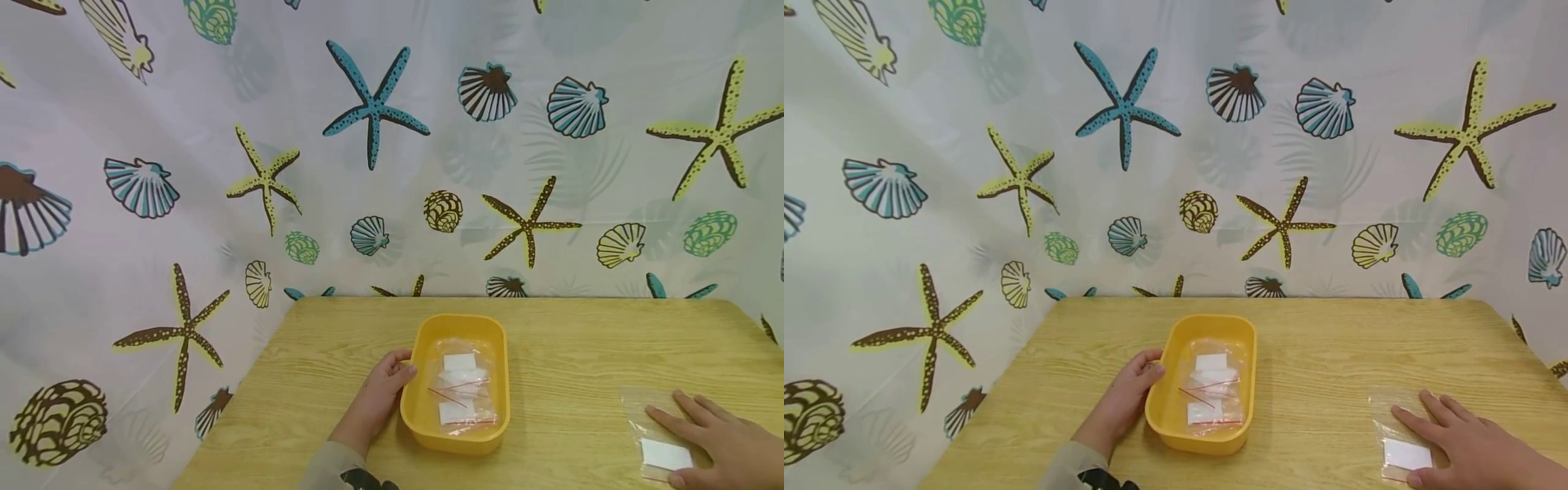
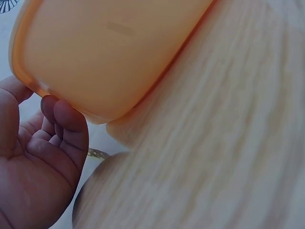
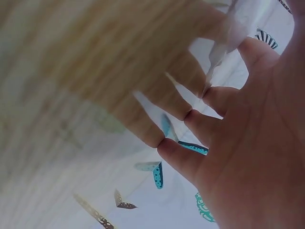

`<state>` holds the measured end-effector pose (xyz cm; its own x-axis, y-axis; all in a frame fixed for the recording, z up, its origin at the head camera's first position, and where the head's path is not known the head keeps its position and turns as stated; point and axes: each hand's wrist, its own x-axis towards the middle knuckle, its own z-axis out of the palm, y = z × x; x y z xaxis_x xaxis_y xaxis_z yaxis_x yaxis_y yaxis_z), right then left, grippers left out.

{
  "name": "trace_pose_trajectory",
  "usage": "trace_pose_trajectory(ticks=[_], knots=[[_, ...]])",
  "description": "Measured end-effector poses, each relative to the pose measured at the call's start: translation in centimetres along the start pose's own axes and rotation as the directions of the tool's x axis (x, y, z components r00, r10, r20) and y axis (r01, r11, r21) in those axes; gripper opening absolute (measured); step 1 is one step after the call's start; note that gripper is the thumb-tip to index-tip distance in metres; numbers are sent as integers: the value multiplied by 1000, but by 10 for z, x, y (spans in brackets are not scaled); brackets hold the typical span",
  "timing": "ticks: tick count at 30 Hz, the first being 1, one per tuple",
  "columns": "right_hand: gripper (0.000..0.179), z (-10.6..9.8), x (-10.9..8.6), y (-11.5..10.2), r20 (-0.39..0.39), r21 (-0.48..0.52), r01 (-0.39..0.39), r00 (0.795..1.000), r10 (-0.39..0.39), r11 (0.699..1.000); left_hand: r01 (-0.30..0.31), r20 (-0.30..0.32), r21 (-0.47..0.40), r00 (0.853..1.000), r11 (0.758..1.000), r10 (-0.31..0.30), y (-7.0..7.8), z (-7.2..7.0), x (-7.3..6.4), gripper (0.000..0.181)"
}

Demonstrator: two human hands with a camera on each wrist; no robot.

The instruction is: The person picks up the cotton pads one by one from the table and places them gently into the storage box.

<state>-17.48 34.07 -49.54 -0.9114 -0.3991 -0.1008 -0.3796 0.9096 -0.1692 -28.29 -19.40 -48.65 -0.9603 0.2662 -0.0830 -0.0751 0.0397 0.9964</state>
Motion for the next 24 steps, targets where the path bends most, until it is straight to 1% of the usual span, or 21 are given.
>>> trace_pose_trajectory(ticks=[4,6,10,15,19,24], knots=[[74,-3,2,-3,5,-32,-8,1000,9,999,3,-8,16,1000,1000,-3,2,0,0,45],[72,-5,3,-5,-13,-64,-7,1000,6,998,2,-9,25,1000,1000,-2,3,0,-1,45],[73,-6,3,-9,-33,-106,-31,999,27,994,5,-7,34,1000,999,-4,4,0,-2,45],[76,-7,3,-13,-27,-110,-54,998,52,993,14,-6,37,1000,999,-13,3,0,-2,45],[77,-4,2,-15,-48,-92,-54,998,50,994,9,-5,45,1000,999,-9,3,1,-2,44],[83,0,0,-16,-59,-72,-59,997,55,996,4,-3,53,1000,999,-3,3,1,-3,45]])
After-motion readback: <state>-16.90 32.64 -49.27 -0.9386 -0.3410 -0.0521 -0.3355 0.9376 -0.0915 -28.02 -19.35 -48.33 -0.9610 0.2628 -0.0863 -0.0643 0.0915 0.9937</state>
